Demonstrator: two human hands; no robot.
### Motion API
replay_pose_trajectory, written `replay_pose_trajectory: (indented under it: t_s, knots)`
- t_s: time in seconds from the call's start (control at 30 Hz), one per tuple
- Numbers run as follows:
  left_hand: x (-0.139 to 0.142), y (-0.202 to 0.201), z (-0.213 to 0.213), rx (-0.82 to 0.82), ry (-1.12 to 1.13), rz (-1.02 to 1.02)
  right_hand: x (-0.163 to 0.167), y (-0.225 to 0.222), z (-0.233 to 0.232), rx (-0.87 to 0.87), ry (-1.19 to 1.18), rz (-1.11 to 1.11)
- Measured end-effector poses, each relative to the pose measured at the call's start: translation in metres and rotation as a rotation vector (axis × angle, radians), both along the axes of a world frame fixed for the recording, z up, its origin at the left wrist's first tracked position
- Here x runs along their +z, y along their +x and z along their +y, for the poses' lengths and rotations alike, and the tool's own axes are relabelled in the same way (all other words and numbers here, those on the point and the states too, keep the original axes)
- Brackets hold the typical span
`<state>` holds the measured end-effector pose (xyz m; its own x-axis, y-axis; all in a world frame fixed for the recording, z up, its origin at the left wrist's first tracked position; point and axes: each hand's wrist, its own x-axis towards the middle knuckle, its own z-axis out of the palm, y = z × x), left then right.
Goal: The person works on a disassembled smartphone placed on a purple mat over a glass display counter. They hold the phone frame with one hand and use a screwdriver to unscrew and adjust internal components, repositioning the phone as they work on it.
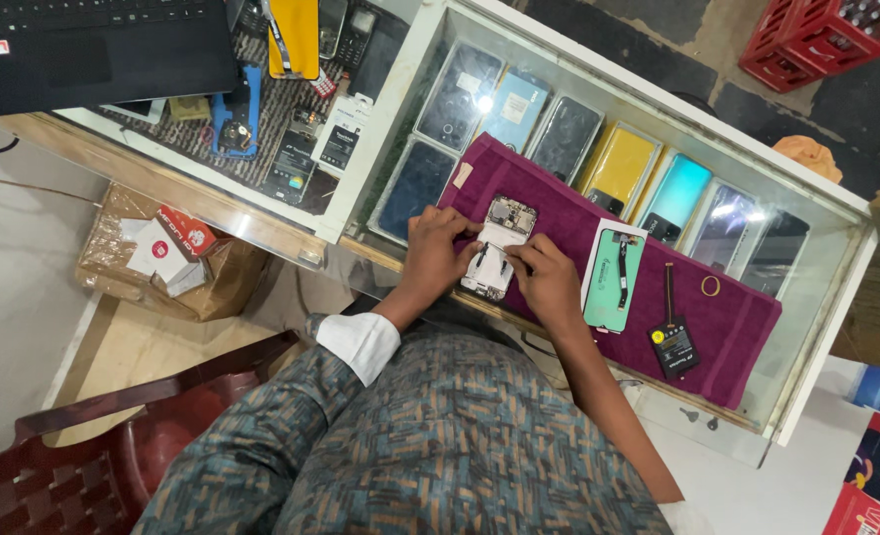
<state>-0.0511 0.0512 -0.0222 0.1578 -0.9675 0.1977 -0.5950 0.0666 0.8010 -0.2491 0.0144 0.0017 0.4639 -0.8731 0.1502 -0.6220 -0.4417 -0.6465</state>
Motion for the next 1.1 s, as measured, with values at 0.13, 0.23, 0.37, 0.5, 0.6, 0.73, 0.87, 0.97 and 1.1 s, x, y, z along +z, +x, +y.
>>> replay_pose_trajectory:
  t_s: [0.13,0.23,0.37,0.5,0.6,0.73,0.87,0.97,1.1]
  knots:
    - [-0.0009,-0.0002,0.0004,0.005,-0.002,0.013,0.0013,-0.0002,-0.0003,-0.018,0.037,0.030]
    - [-0.0010,-0.0005,-0.0002,0.004,-0.001,0.006,0.0027,0.0001,-0.0015,0.005,0.000,0.004]
    - [-0.0015,-0.0002,-0.0004,-0.002,0.002,0.008,0.0042,0.0019,-0.0042,0.005,0.025,0.009]
    - [-0.0030,-0.0005,0.0003,-0.001,0.008,0.020,0.0042,0.0047,-0.0078,-0.002,0.033,0.008]
    - [-0.0042,-0.0003,-0.0003,-0.002,-0.002,0.004,0.0026,0.0060,-0.0088,0.024,0.030,-0.045]
    - [-0.0046,0.0002,-0.0005,-0.005,-0.009,0.001,-0.0002,0.0051,-0.0093,0.033,0.019,-0.046]
    - [-0.0037,0.0008,0.0001,-0.011,-0.006,0.008,-0.0006,0.0026,-0.0087,0.042,-0.014,0.059]
    - [-0.0037,0.0009,-0.0002,-0.013,0.009,0.025,0.0016,0.0017,-0.0062,0.060,-0.054,0.050]
    - [-0.0055,0.0006,-0.0004,-0.010,-0.005,0.030,0.0060,0.0016,-0.0041,0.067,-0.055,0.048]
